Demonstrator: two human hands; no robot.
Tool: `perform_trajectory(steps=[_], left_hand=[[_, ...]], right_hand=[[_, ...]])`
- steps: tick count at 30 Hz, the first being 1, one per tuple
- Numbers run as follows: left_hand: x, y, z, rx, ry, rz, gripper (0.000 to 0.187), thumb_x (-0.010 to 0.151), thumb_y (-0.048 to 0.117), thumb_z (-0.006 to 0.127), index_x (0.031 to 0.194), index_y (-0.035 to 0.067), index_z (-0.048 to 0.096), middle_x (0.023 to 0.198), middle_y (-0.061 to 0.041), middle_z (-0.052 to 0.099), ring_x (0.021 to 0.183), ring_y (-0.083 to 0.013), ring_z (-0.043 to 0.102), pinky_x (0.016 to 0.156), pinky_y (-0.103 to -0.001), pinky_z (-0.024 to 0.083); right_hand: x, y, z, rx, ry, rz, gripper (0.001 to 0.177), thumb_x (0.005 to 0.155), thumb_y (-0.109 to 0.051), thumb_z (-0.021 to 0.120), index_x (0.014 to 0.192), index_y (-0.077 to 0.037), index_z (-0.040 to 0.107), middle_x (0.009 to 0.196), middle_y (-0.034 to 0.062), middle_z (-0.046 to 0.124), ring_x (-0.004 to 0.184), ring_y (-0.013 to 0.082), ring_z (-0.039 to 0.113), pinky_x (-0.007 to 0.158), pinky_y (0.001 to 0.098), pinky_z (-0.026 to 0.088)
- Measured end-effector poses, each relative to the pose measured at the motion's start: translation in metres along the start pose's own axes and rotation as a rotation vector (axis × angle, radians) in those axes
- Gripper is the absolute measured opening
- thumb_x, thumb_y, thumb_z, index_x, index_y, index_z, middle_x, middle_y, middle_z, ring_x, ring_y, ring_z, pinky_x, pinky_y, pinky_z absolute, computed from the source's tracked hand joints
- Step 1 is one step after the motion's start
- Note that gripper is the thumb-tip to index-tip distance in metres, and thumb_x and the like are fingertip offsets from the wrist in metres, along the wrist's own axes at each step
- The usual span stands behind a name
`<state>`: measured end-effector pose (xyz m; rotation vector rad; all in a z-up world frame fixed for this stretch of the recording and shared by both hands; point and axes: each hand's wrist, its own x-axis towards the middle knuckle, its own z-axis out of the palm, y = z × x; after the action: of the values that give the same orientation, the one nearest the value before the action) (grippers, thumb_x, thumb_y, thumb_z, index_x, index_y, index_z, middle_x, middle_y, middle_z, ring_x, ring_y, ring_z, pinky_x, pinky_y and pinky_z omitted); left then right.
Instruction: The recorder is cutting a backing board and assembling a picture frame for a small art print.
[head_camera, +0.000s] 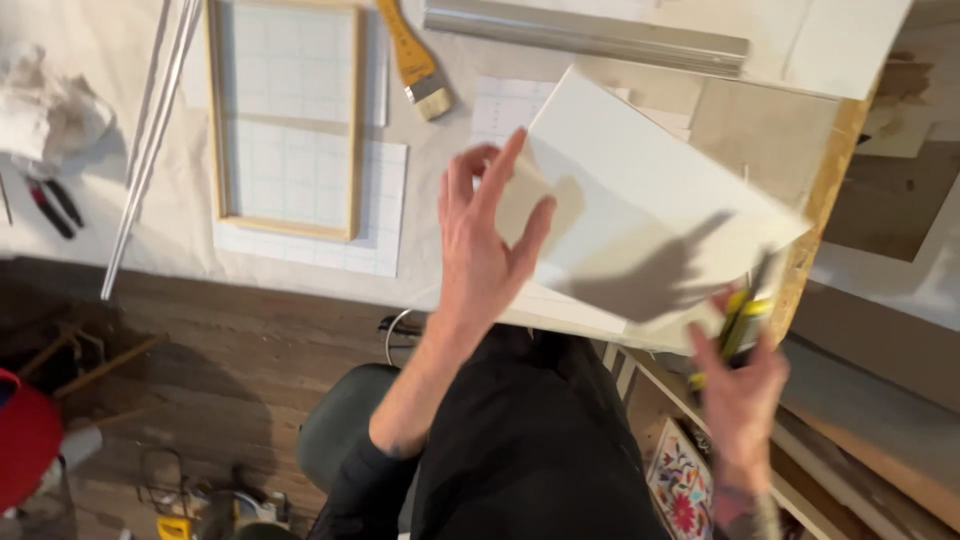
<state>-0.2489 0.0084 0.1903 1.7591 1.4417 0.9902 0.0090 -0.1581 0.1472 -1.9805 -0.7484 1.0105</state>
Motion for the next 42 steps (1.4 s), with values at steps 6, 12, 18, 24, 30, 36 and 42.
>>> perform_trajectory(steps=[6, 12, 18, 24, 30, 36, 42], left_hand=[[0.085, -0.014, 0.101, 0.238, -0.216, 0.202, 0.052, 0.092, 0.024, 0.083, 0.139, 0.014, 0.063, 0.122, -0.006, 0.058, 0.112, -0.0234, 0.054, 0.093, -0.046, 0.041], [0.123, -0.066, 0.2, 0.272, -0.586, 0.367, 0.045, 0.088, 0.027, 0.086, 0.127, 0.015, 0.071, 0.119, -0.005, 0.057, 0.114, -0.0256, 0.052, 0.091, -0.048, 0.039], [0.134, -0.088, 0.219, 0.32, -0.674, 0.404, 0.049, 0.083, 0.028, 0.089, 0.126, 0.012, 0.072, 0.121, -0.006, 0.057, 0.118, -0.0268, 0.05, 0.094, -0.05, 0.038], [0.137, -0.098, 0.216, 0.359, -0.685, 0.352, 0.053, 0.083, 0.027, 0.091, 0.13, 0.012, 0.072, 0.122, -0.005, 0.056, 0.119, -0.0267, 0.051, 0.098, -0.051, 0.037], [0.132, -0.1, 0.223, 0.34, -0.653, 0.384, 0.058, 0.08, 0.026, 0.093, 0.131, 0.009, 0.07, 0.125, -0.005, 0.053, 0.12, -0.0269, 0.05, 0.095, -0.051, 0.039], [0.129, -0.108, 0.229, 0.361, -0.662, 0.362, 0.062, 0.077, 0.023, 0.093, 0.133, 0.01, 0.069, 0.124, -0.004, 0.053, 0.118, -0.0262, 0.05, 0.093, -0.05, 0.04], [0.127, -0.12, 0.235, 0.36, -0.642, 0.401, 0.067, 0.076, 0.023, 0.095, 0.135, 0.009, 0.067, 0.124, -0.004, 0.053, 0.117, -0.0255, 0.05, 0.094, -0.05, 0.041]], right_hand=[[-0.045, 0.065, 0.04, 0.542, -0.039, 0.354, 0.055, 0.086, -0.003, 0.073, 0.139, -0.002, 0.059, 0.139, 0.0156, 0.066, 0.11, 0.0108, 0.07, 0.068, 0.0232, 0.055], [-0.055, 0.067, 0.07, 0.973, -0.086, 0.632, 0.06, 0.087, -0.002, 0.073, 0.145, -0.003, 0.056, 0.143, 0.0182, 0.065, 0.091, 0.0121, 0.06, 0.065, 0.0236, 0.05], [-0.042, 0.055, 0.078, 1.031, -0.131, 0.639, 0.057, 0.088, 0.0, 0.071, 0.143, -0.001, 0.054, 0.142, 0.0096, 0.059, 0.123, 0.0183, 0.059, 0.064, 0.023, 0.051], [-0.036, 0.059, 0.082, 0.998, -0.144, 0.622, 0.059, 0.086, 0.003, 0.071, 0.142, -0.004, 0.053, 0.142, 0.0066, 0.057, 0.136, 0.0241, 0.059, 0.063, 0.0233, 0.052], [-0.03, 0.057, 0.077, 0.949, -0.138, 0.641, 0.061, 0.086, 0.0, 0.071, 0.143, -0.005, 0.053, 0.146, 0.0076, 0.056, 0.136, 0.0239, 0.059, 0.065, 0.023, 0.053], [-0.028, 0.059, 0.076, 0.93, -0.132, 0.624, 0.062, 0.086, -0.001, 0.072, 0.144, -0.004, 0.052, 0.147, 0.0086, 0.055, 0.137, 0.025, 0.058, 0.066, 0.0231, 0.053], [-0.027, 0.061, 0.076, 0.921, -0.142, 0.598, 0.065, 0.087, -0.002, 0.072, 0.147, -0.005, 0.048, 0.148, 0.0101, 0.053, 0.137, 0.0256, 0.057, 0.066, 0.0229, 0.053]])
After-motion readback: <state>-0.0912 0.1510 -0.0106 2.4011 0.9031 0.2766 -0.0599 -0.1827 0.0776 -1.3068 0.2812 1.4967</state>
